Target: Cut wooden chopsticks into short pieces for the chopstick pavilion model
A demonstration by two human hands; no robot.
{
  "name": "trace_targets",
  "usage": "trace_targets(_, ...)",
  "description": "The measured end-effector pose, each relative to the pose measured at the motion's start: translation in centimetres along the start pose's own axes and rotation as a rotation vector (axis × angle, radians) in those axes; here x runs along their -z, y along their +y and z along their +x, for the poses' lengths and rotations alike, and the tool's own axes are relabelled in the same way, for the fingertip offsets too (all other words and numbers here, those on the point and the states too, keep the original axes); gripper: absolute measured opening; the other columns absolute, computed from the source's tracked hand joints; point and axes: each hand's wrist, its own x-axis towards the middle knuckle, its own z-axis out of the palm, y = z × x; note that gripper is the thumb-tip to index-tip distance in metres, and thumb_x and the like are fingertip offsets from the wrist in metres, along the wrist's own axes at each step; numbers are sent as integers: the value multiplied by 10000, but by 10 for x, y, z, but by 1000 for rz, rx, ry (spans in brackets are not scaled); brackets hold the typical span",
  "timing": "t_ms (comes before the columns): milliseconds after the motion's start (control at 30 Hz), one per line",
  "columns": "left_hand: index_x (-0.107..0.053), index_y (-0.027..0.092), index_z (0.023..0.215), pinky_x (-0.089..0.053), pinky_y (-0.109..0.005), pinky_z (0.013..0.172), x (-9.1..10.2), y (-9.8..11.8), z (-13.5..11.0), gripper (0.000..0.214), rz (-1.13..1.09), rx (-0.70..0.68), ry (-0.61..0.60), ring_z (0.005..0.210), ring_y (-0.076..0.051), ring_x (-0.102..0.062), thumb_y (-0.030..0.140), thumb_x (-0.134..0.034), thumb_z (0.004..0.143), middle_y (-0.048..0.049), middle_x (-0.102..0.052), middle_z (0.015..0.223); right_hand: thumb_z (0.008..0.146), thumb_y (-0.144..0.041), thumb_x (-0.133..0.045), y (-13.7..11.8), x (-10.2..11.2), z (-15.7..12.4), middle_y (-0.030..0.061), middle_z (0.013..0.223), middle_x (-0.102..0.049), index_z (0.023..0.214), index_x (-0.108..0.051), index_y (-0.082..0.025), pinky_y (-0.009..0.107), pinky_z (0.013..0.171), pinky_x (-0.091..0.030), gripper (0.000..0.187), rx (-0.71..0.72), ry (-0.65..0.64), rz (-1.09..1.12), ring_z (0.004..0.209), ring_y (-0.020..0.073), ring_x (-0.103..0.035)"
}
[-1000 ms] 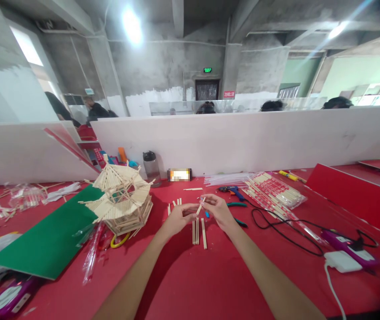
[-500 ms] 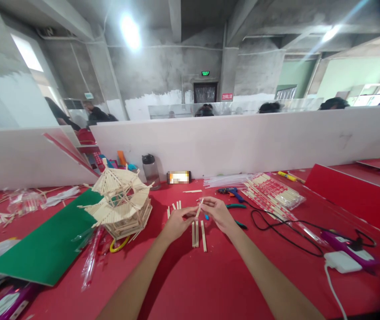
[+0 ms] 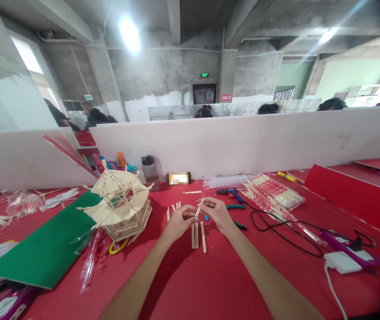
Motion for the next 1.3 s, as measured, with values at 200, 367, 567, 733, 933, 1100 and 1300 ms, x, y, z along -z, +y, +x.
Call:
trace_targets(200, -643, 134, 832, -495, -248, 599, -2, 1, -1, 288, -14, 92, 9, 637, -165, -672, 407, -696, 757, -49, -705, 699, 620, -330, -809, -1, -2, -1, 24, 702, -698, 830, -714, -181, 307, 662, -526, 274, 69, -5, -121, 653, 185, -653)
trace_targets(367, -666, 122, 782, -467, -235, 568, -2, 1, 0, 253, -13, 104, 8, 578, -145, -636, 369, -701, 738, -40, -693, 649, 626, -321, -803, -1, -3, -2, 24, 710, -698, 835, -718, -185, 300, 659, -527, 263, 76, -5, -161, 669, 184, -651)
trace_targets(567, -665, 122, 768, -467, -231, 567, -2, 1, 1, 243, -44, 131, -5, 562, -133, -618, 356, -712, 719, -27, -683, 630, 616, -354, -809, -2, -3, -3, 27, 714, -699, 832, -720, -174, 288, 624, -516, 295, 40, -14, -138, 626, 169, -641)
trace_targets(733, -672, 119, 775, -481, -240, 586, 1, 0, 0, 315, -73, 154, -63, 576, -139, -627, 422, -730, 714, -41, -695, 656, 589, -350, -826, -4, -4, -3, 26, 670, -690, 802, -716, -158, 283, 608, -506, 307, 9, -9, -117, 586, 159, -627)
trace_targets(933, -687, 143, 978, -521, -309, 774, 10, 11, -4, 346, -32, 79, -186, 824, -201, -689, 434, -659, 794, -94, -737, 917, 548, -355, -852, -4, 1, 0, 19, 685, -696, 810, -718, -163, 274, 613, -511, 351, -62, 15, -32, 582, 143, -625)
trace_targets(1100, -702, 186, 929, -487, -270, 773, 9, 20, -7, 205, 255, -63, -121, 806, -189, -668, 333, -666, 791, -51, -737, 859, 547, -367, -851, -4, 2, 0, 15, 688, -696, 794, -709, -168, 277, 617, -513, 348, -63, 6, -27, 572, 138, -624)
trace_targets(1300, -692, 169, 846, -479, -255, 723, 8, 14, -6, 146, 254, -62, -92, 751, -175, -644, 296, -672, 777, -40, -721, 799, 569, -363, -844, -6, -1, -2, 23, 690, -695, 802, -707, -160, 262, 606, -500, 338, -48, -31, -54, 574, 134, -617)
